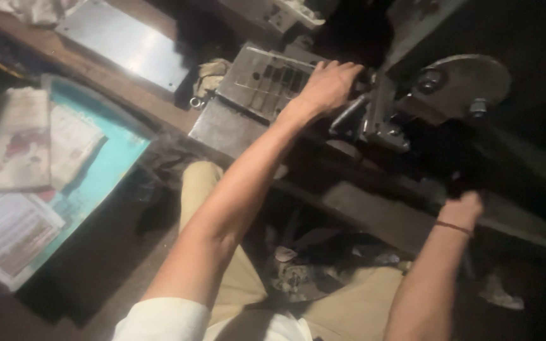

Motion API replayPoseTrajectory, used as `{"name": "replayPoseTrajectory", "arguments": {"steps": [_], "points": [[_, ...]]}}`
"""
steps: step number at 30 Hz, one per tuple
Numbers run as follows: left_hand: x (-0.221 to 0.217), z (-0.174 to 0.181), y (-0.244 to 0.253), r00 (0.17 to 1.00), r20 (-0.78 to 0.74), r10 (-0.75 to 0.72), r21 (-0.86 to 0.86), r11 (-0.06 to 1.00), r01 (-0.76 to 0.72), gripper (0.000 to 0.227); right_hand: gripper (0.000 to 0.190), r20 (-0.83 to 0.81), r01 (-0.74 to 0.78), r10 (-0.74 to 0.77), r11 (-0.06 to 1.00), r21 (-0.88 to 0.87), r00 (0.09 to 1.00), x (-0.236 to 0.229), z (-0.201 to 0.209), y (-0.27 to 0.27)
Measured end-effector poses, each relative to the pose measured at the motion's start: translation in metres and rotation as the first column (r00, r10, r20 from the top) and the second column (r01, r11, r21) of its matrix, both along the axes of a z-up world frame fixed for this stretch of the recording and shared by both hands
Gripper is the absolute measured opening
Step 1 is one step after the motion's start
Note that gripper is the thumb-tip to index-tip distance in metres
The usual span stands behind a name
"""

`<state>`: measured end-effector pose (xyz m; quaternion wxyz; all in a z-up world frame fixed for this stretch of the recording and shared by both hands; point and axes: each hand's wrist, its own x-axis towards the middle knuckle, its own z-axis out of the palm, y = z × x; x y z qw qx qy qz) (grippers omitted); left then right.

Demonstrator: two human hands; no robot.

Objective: The person operates a metalworking machine, feeding a flat metal sheet into the device and guiding it through the mechanism. They use both hands to control the sheet's movement and position as it passes through the machine's rollers or blades.

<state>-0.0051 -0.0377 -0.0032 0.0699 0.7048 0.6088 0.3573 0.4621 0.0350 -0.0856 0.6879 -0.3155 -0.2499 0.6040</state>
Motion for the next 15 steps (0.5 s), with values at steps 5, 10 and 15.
{"name": "replayPoseTrajectory", "arguments": {"steps": [5, 10, 15], "points": [[-0.001, -0.015, 0.008, 0.999, -0.043, -0.017, 0.052, 0.998, 0.019, 0.057, 0.041, 0.156, 0.088, -0.078, 0.994, -0.058, 0.985, 0.005, -0.003, 0.006], [-0.003, -0.017, 0.010, 0.987, -0.158, 0.030, 0.154, 0.988, -0.005, 0.060, 0.049, 0.175, -0.077, 0.057, 0.991, 0.109, 0.983, 0.017, -0.012, 0.019], [-0.006, 0.006, -0.011, 0.995, -0.073, -0.067, 0.072, 0.995, 0.072, 0.057, 0.051, 0.107, -0.125, 0.107, 0.978, 0.169, 0.988, 0.021, -0.019, 0.020]]}}
